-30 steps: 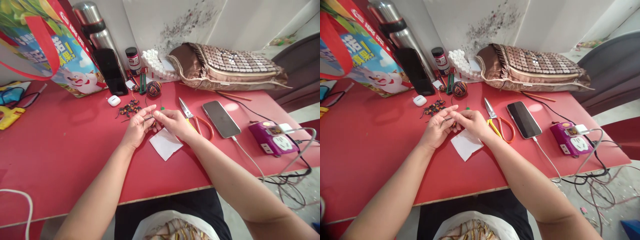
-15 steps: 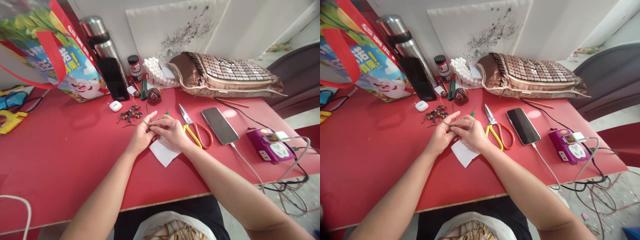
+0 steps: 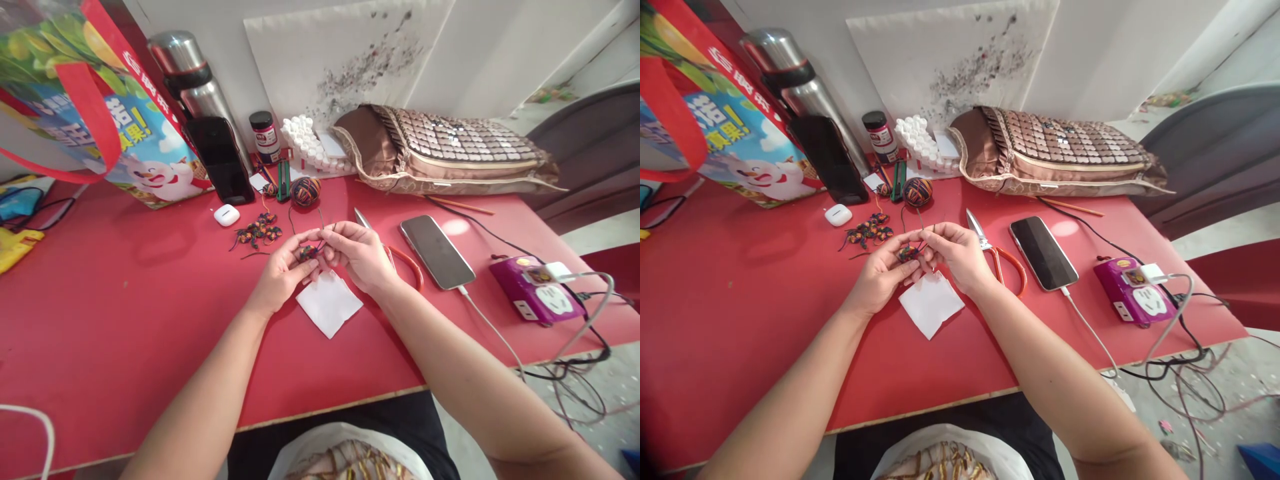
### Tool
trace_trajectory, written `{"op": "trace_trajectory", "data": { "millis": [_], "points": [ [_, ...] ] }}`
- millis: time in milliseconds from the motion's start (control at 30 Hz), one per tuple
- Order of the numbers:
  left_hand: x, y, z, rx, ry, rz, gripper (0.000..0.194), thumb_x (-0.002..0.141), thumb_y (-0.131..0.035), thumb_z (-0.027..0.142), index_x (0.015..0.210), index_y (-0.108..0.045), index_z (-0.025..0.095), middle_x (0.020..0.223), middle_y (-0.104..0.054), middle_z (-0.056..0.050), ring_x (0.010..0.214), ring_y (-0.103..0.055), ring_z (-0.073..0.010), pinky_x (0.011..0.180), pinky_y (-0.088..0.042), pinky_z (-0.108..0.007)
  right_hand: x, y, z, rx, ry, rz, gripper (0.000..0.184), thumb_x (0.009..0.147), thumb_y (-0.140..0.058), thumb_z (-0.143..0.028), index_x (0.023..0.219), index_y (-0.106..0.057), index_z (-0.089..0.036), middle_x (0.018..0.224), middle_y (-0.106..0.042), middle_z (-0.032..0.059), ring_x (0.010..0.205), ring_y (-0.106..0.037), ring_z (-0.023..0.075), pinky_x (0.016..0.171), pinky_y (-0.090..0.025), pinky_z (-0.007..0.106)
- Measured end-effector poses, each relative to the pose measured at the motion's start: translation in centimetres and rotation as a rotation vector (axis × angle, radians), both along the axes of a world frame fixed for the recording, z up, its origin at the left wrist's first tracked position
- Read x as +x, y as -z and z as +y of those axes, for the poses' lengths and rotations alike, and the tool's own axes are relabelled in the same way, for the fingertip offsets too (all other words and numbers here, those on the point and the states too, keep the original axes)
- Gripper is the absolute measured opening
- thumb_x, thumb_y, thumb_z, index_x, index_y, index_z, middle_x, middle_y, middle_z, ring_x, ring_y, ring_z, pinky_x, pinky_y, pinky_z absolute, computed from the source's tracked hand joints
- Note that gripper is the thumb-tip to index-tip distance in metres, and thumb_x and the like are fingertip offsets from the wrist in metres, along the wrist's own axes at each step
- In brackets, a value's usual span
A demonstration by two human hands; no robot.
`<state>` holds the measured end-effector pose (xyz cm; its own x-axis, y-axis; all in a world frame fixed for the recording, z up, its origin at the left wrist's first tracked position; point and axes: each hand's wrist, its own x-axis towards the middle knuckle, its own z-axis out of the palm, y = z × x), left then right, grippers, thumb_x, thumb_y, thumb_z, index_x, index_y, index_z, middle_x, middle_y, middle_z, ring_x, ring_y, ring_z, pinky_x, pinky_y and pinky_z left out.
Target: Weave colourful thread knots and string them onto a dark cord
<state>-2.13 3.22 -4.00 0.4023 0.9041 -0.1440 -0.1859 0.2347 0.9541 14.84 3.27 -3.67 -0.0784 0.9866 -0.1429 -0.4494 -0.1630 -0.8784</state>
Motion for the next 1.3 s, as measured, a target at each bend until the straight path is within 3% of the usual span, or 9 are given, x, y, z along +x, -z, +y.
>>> {"op": "trace_trajectory", "data": {
  "millis": [200, 367, 533, 667, 833, 1033, 1167, 1300],
  "points": [
    [0.07, -0.02, 0.12, -0.048, -0.013, -0.056, 0.049, 0.085, -0.086, 0.041, 0.125, -0.069, 0.018, 0.086, -0.073, -0.004, 0.062, -0.063, -0.0130, 0.052, -0.044, -0.024, 0.00, 0.27, 0.39, -0.059, -0.055, 0.170, 0.042, 0.065, -0.099, -0.042, 0.081, -0.071, -0.015, 0.060, -0.070, -0.0004, 0.050, -0.060, 0.0095, 0.048, -0.052, 0.020],
    [0.35, -0.04, 0.09, 0.004, -0.043, 0.014, 0.048, 0.087, -0.084, 0.041, 0.125, -0.069, 0.016, 0.078, -0.070, -0.001, 0.060, -0.062, -0.0116, 0.052, -0.044, -0.023, 0.13, 0.69, 0.32, -0.092, -0.107, 0.131, 0.044, 0.066, -0.099, -0.044, 0.083, -0.072, -0.014, 0.058, -0.071, 0.0021, 0.049, -0.064, 0.0109, 0.047, -0.052, 0.019],
    [0.15, 0.14, 0.39, 0.035, -0.099, 0.031, 0.039, 0.089, -0.076, 0.038, 0.120, -0.072, 0.014, 0.074, -0.073, -0.002, 0.053, -0.063, -0.0124, 0.048, -0.042, -0.024, 0.20, 0.84, 0.54, -0.140, -0.068, 0.182, 0.033, 0.074, -0.096, -0.033, 0.083, -0.071, -0.014, 0.069, -0.074, 0.0034, 0.055, -0.065, 0.0103, 0.051, -0.055, 0.019],
    [0.16, 0.04, 0.51, 0.004, -0.107, 0.017, 0.034, 0.086, -0.076, 0.035, 0.112, -0.070, 0.014, 0.073, -0.074, -0.003, 0.051, -0.066, -0.0149, 0.046, -0.042, -0.024, 0.09, 0.61, 0.79, -0.153, -0.002, 0.287, 0.020, 0.083, -0.088, -0.023, 0.082, -0.069, -0.016, 0.073, -0.071, 0.0009, 0.058, -0.061, 0.0090, 0.055, -0.055, 0.020],
    [0.32, -0.12, 0.48, -0.001, -0.105, 0.021, 0.024, 0.080, -0.076, 0.029, 0.098, -0.068, 0.015, 0.067, -0.070, -0.001, 0.051, -0.067, -0.0143, 0.046, -0.045, -0.023, 0.25, 0.33, 0.88, -0.168, -0.011, 0.301, 0.007, 0.092, -0.076, -0.023, 0.089, -0.072, -0.017, 0.068, -0.059, -0.0033, 0.053, -0.048, 0.0078, 0.051, -0.047, 0.021],
    [0.11, -0.10, 0.39, -0.003, -0.032, 0.043, 0.034, 0.083, -0.074, 0.027, 0.114, -0.068, 0.015, 0.075, -0.071, -0.001, 0.052, -0.070, -0.0165, 0.043, -0.047, -0.023, 0.07, 0.29, 0.52, -0.104, -0.037, 0.235, 0.022, 0.087, -0.082, -0.036, 0.087, -0.071, -0.016, 0.064, -0.051, -0.0052, 0.052, -0.043, 0.0071, 0.049, -0.039, 0.021],
    [0.16, -0.20, 0.35, -0.001, -0.021, 0.052, 0.028, 0.084, -0.079, 0.034, 0.101, -0.069, 0.015, 0.078, -0.073, -0.002, 0.053, -0.070, -0.0156, 0.043, -0.048, -0.023, -0.05, 0.28, 0.38, -0.053, -0.045, 0.188, 0.033, 0.081, -0.088, -0.045, 0.084, -0.070, -0.017, 0.063, -0.048, -0.0065, 0.052, -0.042, 0.0070, 0.049, -0.039, 0.023],
    [0.19, -0.19, 0.44, -0.033, -0.063, 0.007, 0.030, 0.081, -0.084, 0.037, 0.094, -0.070, 0.014, 0.068, -0.070, -0.001, 0.050, -0.066, -0.0135, 0.045, -0.048, -0.023, 0.13, 0.25, 0.52, -0.039, 0.042, 0.178, 0.029, 0.081, -0.088, -0.041, 0.081, -0.070, -0.018, 0.062, -0.044, -0.0071, 0.053, -0.039, 0.0069, 0.053, -0.041, 0.023]
  ]
}}
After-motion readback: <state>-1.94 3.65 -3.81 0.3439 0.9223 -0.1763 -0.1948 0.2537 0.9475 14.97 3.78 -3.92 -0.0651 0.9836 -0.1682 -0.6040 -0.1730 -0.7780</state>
